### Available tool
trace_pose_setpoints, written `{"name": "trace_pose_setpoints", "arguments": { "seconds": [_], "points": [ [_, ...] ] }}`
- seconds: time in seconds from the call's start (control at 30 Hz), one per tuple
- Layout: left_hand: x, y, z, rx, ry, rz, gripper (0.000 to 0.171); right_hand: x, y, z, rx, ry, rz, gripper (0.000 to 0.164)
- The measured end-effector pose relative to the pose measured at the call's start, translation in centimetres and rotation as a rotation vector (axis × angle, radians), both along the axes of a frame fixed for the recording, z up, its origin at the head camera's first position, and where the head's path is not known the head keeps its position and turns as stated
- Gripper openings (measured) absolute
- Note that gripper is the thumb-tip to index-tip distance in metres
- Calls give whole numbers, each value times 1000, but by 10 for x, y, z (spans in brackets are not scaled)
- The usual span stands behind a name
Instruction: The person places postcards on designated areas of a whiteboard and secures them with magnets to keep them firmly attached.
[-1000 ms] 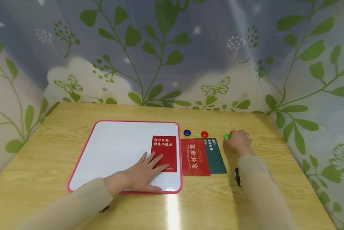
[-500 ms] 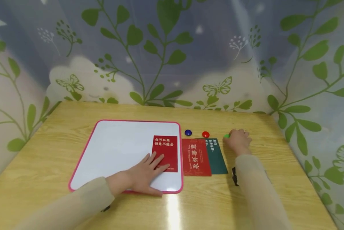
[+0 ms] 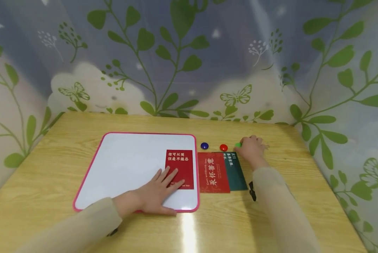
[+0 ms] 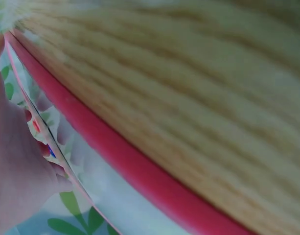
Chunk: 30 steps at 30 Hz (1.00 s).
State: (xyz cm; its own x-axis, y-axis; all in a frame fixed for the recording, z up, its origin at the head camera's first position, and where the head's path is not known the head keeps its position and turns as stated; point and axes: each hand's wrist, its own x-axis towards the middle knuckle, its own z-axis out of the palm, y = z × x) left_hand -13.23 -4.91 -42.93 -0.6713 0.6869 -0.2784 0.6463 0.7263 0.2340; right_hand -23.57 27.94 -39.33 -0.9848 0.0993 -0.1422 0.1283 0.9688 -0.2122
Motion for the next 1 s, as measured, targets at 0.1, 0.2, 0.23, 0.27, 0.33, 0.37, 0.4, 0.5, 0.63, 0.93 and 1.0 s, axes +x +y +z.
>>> {"name": "trace_pose_setpoints", "arguments": {
  "seconds": [0.1, 0.2, 0.23, 0.27, 0.33, 0.37, 0.4, 0.5, 0.63, 0.93, 1.0],
  "points": [
    [2, -1, 1, -2, 12, -8, 94, -1, -8, 4, -15, -1, 7, 47],
    [3, -2, 2, -11, 18, -12, 94, -2, -15, 8, -27, 4, 25, 46],
    [4, -2, 2, -17, 16, -12, 94, -2, -17, 9, -29, 6, 33, 45],
    [4, -2, 2, -22, 13, -10, 94, -2, -19, 10, -34, 9, 41, 45],
    [5, -2, 2, -37, 9, -8, 95, -2, -23, 12, -26, 10, 56, 45],
    [5, -2, 1, -44, 7, -6, 95, -2, -25, 13, -24, 10, 61, 44],
    [5, -2, 2, -50, 3, -6, 95, -2, -28, 14, -22, 11, 67, 44],
    [5, -2, 3, -57, -4, -4, 95, -1, -35, 18, -22, 15, 82, 45],
    [5, 0, 4, -64, -4, -6, 95, 0, -46, 20, -18, 22, 110, 45],
    [6, 1, 5, -84, 21, -15, 95, 2, -70, 25, 14, 38, 171, 45],
    [7, 1, 5, -94, 31, -20, 96, 1, -75, 25, 17, 44, 179, 45]
  ]
}}
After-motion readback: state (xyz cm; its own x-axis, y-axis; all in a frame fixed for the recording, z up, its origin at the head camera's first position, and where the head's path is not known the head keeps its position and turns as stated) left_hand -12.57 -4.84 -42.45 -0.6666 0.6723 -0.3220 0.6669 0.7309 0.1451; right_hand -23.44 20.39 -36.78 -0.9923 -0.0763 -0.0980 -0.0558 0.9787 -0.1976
